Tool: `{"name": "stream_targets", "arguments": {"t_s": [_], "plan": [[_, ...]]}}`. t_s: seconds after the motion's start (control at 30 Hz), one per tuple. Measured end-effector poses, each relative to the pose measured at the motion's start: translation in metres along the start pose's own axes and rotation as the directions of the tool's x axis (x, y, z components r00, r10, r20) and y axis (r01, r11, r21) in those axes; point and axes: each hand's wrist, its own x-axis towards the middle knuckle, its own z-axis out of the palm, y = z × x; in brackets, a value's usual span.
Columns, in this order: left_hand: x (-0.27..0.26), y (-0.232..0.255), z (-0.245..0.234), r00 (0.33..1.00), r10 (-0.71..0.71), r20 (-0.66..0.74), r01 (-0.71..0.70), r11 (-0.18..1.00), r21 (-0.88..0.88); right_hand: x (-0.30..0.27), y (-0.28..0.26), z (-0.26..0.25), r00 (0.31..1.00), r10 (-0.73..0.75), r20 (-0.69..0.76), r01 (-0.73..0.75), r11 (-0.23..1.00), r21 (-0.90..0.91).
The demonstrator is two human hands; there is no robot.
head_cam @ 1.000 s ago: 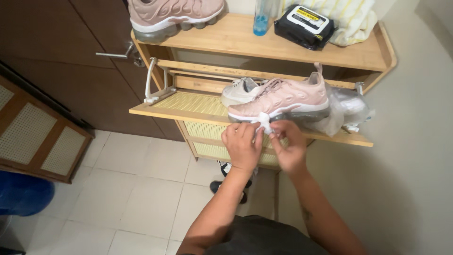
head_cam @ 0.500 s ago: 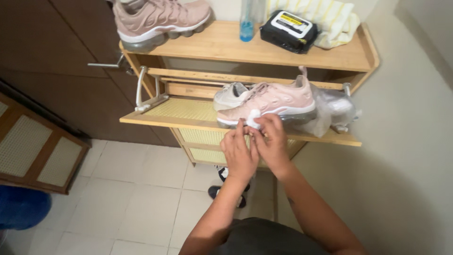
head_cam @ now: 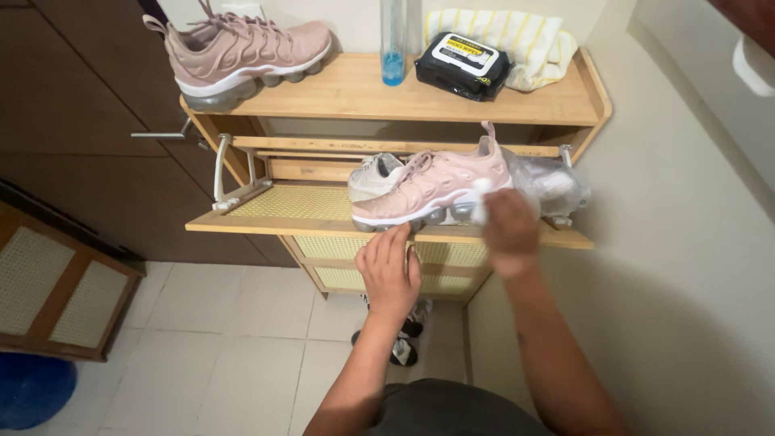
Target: The person wipes a pink sneaker with a white wipe, focusing on the sole and upper. The person then wipes the second pink sneaker and the wooden shelf surface. The person places the cleaned shoes back on the shelf.
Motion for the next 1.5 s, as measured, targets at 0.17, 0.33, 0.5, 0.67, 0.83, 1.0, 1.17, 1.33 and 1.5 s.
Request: {"name": "stream_targets", "arguments": {"t_s": [0.17,0.33,0.5,0.67,0.83,1.0,1.17,1.33,1.5], "plan": [[-0.001,0.005,-0.001,1.000,-0.015,-0.005,0.015,1.000,0.000,0.009,0.019,-0.022,0.972,0.235,-0.012,-0.231,0.962,0.143],[0.001,0.008,0.003,0.999,-0.023,-0.031,0.024,1.000,0.008,0.006,-0.008,-0.010,0.994,0.109,-0.031,-0.100,0.971,0.215],[0.003,0.007,0.007,0.999,-0.029,-0.029,0.030,0.999,0.032,0.008,-0.009,-0.007,0.996,0.079,-0.029,-0.074,0.987,0.145],[0.002,0.006,0.006,0.999,-0.022,-0.031,0.024,0.999,0.034,0.018,0.012,-0.015,0.983,0.171,-0.059,-0.161,0.976,0.148],[0.004,0.009,0.009,0.998,-0.043,-0.038,0.045,0.998,0.040,0.005,-0.013,-0.003,0.996,0.082,-0.044,-0.076,0.989,0.123],[0.007,0.014,0.010,0.999,-0.041,-0.027,0.042,0.999,0.026,0.003,-0.005,-0.008,0.996,0.084,-0.044,-0.078,0.989,0.130],[0.016,0.024,0.012,0.999,-0.009,-0.032,0.009,1.000,-0.005,0.009,0.008,-0.018,0.965,0.259,-0.050,-0.238,0.936,0.258],[0.050,0.044,0.025,0.993,0.101,-0.063,-0.105,0.993,-0.055,-0.001,-0.011,-0.020,0.986,0.139,-0.090,-0.115,0.967,0.226],[0.093,0.066,0.044,0.982,0.187,0.030,-0.185,0.981,-0.053,-0.005,0.005,-0.035,0.943,0.333,-0.016,-0.310,0.892,0.329]]}}
